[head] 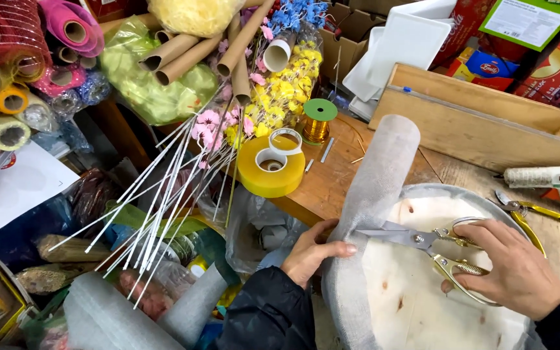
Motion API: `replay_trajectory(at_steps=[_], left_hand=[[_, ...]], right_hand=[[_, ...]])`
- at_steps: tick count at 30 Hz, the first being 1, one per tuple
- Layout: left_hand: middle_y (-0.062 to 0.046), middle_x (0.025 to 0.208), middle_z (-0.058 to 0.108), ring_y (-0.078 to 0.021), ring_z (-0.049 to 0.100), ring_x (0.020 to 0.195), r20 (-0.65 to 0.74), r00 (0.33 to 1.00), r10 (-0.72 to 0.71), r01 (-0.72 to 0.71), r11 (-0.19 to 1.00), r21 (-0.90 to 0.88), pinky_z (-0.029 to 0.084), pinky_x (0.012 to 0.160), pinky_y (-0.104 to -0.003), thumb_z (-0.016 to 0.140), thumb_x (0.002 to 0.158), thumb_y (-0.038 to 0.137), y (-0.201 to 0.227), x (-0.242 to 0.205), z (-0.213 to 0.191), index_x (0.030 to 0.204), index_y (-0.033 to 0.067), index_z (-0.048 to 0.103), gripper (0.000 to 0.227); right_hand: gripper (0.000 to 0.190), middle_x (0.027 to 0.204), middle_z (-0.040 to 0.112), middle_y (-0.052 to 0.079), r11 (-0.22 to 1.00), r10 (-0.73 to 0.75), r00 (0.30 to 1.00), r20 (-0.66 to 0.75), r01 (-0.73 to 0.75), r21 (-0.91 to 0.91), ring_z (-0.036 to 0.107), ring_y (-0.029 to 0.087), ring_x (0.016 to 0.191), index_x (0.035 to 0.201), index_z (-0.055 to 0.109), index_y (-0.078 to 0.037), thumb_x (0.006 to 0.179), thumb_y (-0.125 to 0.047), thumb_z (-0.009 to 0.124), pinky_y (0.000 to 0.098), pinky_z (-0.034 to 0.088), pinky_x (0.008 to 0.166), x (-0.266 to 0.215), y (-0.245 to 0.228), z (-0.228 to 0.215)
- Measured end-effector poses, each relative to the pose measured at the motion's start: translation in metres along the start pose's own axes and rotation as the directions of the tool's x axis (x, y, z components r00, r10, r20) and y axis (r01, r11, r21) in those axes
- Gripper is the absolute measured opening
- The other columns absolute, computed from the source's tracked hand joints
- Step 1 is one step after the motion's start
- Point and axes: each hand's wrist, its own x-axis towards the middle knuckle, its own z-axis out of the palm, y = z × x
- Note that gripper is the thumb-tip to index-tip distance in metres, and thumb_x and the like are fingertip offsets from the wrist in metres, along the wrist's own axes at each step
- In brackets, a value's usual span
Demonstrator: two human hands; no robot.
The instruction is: Upholstering a circular base with grey fabric using a manual stapler and scissors
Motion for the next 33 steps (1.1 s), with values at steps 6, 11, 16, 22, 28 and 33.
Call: replay_trajectory(at_steps=[6, 11, 16, 22, 28, 33], left_hand=[[-0.006, 0.141, 0.069, -0.0198, 0.064, 0.123, -0.026, 0.998, -0.059, 0.06, 0.998, 0.036, 0.049, 0.099, -0.031, 0.083, 0.055, 0.031, 0.011, -0.008, 0.001, 0.143, 0.0089, 0.064, 0.093], [-0.007, 0.131, 0.073, -0.0157, 0.066, 0.114, -0.067, 0.998, -0.022, 0.02, 0.999, -0.034, 0.049, 0.096, -0.026, 0.082, 0.053, 0.024, 0.004, -0.002, 0.0, 0.137, 0.0044, 0.068, 0.087], [-0.009, 0.133, 0.074, -0.0165, 0.067, 0.116, -0.062, 0.998, -0.014, 0.011, 0.998, -0.054, 0.05, 0.098, -0.026, 0.084, 0.056, 0.023, 0.0, 0.003, 0.003, 0.136, 0.005, 0.068, 0.084], [-0.009, 0.141, 0.068, -0.0227, 0.066, 0.122, -0.123, 0.986, -0.115, 0.11, 0.993, -0.052, 0.051, 0.096, -0.032, 0.082, 0.057, 0.028, 0.02, -0.011, 0.005, 0.147, 0.0085, 0.06, 0.095], [-0.011, 0.141, 0.069, -0.0217, 0.066, 0.125, -0.226, 0.97, -0.084, 0.069, 0.995, -0.073, 0.051, 0.099, -0.032, 0.081, 0.055, 0.028, 0.006, 0.003, 0.004, 0.143, 0.0053, 0.064, 0.093], [-0.012, 0.134, 0.074, -0.0222, 0.071, 0.115, -0.303, 0.946, -0.117, 0.1, 0.992, -0.073, 0.054, 0.095, -0.03, 0.084, 0.052, 0.028, -0.017, 0.015, 0.024, 0.145, 0.008, 0.059, 0.098]], right_hand=[[0.094, 0.12, 0.073, -0.009, 0.996, 0.087, 0.996, 0.006, -0.087, 0.008, 0.068, 0.017, 0.112, 0.123, 0.069, -0.027, 0.042, -0.064, 0.099, 0.0373, 0.054, 0.099, -0.008, -0.006, -0.004], [0.102, 0.129, 0.071, -0.008, 0.993, 0.085, 0.996, -0.027, -0.087, -0.08, 0.068, 0.02, 0.118, 0.128, 0.067, -0.028, 0.041, -0.073, 0.094, 0.0394, 0.054, 0.104, -0.022, 0.003, 0.006], [0.096, 0.133, 0.067, -0.004, 0.992, -0.019, 0.997, -0.077, 0.01, -0.122, 0.066, 0.02, 0.119, 0.133, 0.064, -0.025, 0.051, -0.066, 0.09, 0.0383, 0.05, 0.108, -0.013, -0.004, 0.003], [0.094, 0.124, 0.069, -0.005, 0.981, -0.042, 0.993, -0.112, 0.02, -0.191, 0.066, 0.022, 0.115, 0.131, 0.066, -0.027, 0.054, -0.077, 0.084, 0.0403, 0.052, 0.101, -0.001, -0.023, -0.006], [0.098, 0.125, 0.067, -0.003, 0.972, -0.064, 0.995, -0.082, 0.043, -0.233, 0.069, 0.025, 0.107, 0.128, 0.065, -0.027, 0.05, -0.083, 0.084, 0.0423, 0.055, 0.091, 0.013, -0.022, 0.0], [0.086, 0.127, 0.069, -0.003, 0.993, 0.12, 0.989, 0.086, -0.12, -0.004, 0.068, 0.023, 0.115, 0.129, 0.065, -0.027, 0.055, -0.058, 0.095, 0.0394, 0.051, 0.103, 0.005, 0.001, 0.025]])
